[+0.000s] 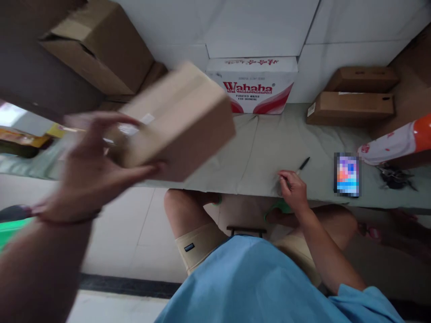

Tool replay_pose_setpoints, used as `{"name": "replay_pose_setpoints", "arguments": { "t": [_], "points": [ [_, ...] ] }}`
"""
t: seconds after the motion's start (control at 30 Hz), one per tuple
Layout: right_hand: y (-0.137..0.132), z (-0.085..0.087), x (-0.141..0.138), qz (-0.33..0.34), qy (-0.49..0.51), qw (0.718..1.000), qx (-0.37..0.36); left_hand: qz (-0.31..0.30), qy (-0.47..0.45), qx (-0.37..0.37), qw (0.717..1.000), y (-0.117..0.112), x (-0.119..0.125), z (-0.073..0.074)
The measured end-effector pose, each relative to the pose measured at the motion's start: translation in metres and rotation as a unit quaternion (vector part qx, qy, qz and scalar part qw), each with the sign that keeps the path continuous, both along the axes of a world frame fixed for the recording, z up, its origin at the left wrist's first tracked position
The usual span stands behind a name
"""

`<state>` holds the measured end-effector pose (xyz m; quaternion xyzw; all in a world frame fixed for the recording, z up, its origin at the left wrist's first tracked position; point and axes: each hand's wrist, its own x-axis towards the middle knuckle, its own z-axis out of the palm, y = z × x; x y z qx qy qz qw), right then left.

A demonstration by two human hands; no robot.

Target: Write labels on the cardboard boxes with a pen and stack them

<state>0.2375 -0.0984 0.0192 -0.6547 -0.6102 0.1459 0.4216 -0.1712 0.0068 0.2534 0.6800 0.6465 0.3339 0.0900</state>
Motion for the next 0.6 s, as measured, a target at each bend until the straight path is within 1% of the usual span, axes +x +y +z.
{"name": "replay_pose_setpoints", "arguments": {
  "t": [0.03, 0.07, 0.1, 0.17, 0.23, 0.27, 0.33, 0.4, 0.43, 0.47, 0.5, 0.53, 0.57, 0.6],
  "points": [
    [-0.004, 0.004, 0.002, -0.016, 0.040, 0.999, -0.023, -0.085, 0.020, -0.023, 0.996, -0.004, 0.012, -0.012],
    [-0.008, 0.008, 0.004, -0.035, 0.081, 0.995, -0.044, -0.191, 0.042, -0.046, 0.980, -0.007, 0.024, -0.027],
    [-0.010, 0.012, 0.006, -0.057, 0.121, 0.989, -0.059, -0.248, 0.049, -0.056, 0.966, -0.007, 0.037, -0.043],
    [-0.012, 0.021, 0.010, -0.096, 0.186, 0.976, -0.063, -0.316, 0.043, -0.083, 0.944, -0.004, 0.060, -0.076],
    [-0.011, 0.030, 0.013, -0.114, 0.222, 0.967, -0.048, -0.362, 0.024, -0.109, 0.926, 0.003, 0.077, -0.102],
    [-0.010, 0.034, 0.013, -0.112, 0.230, 0.966, -0.043, -0.382, 0.013, -0.114, 0.917, 0.006, 0.083, -0.111],
    [-0.008, 0.041, 0.012, -0.092, 0.233, 0.967, -0.044, -0.413, -0.014, -0.108, 0.904, 0.011, 0.088, -0.124],
    [-0.004, 0.047, 0.007, -0.061, 0.235, 0.969, -0.051, -0.424, -0.061, -0.093, 0.899, 0.011, 0.087, -0.133],
    [-0.002, 0.050, 0.004, -0.050, 0.235, 0.969, -0.053, -0.418, -0.096, -0.089, 0.899, 0.008, 0.085, -0.138],
    [0.000, 0.052, 0.002, -0.045, 0.233, 0.970, -0.053, -0.397, -0.141, -0.091, 0.902, 0.004, 0.082, -0.144],
    [0.002, 0.054, -0.001, -0.047, 0.228, 0.971, -0.052, -0.359, -0.195, -0.097, 0.908, -0.002, 0.080, -0.151],
    [0.004, 0.055, -0.002, -0.056, 0.220, 0.973, -0.050, -0.304, -0.252, -0.106, 0.913, -0.008, 0.077, -0.158],
    [0.006, 0.057, -0.003, -0.066, 0.212, 0.974, -0.049, -0.239, -0.309, -0.118, 0.913, -0.015, 0.075, -0.167],
    [0.007, 0.058, -0.004, -0.072, 0.202, 0.976, -0.050, -0.174, -0.364, -0.132, 0.906, -0.023, 0.073, -0.175]
  ]
}}
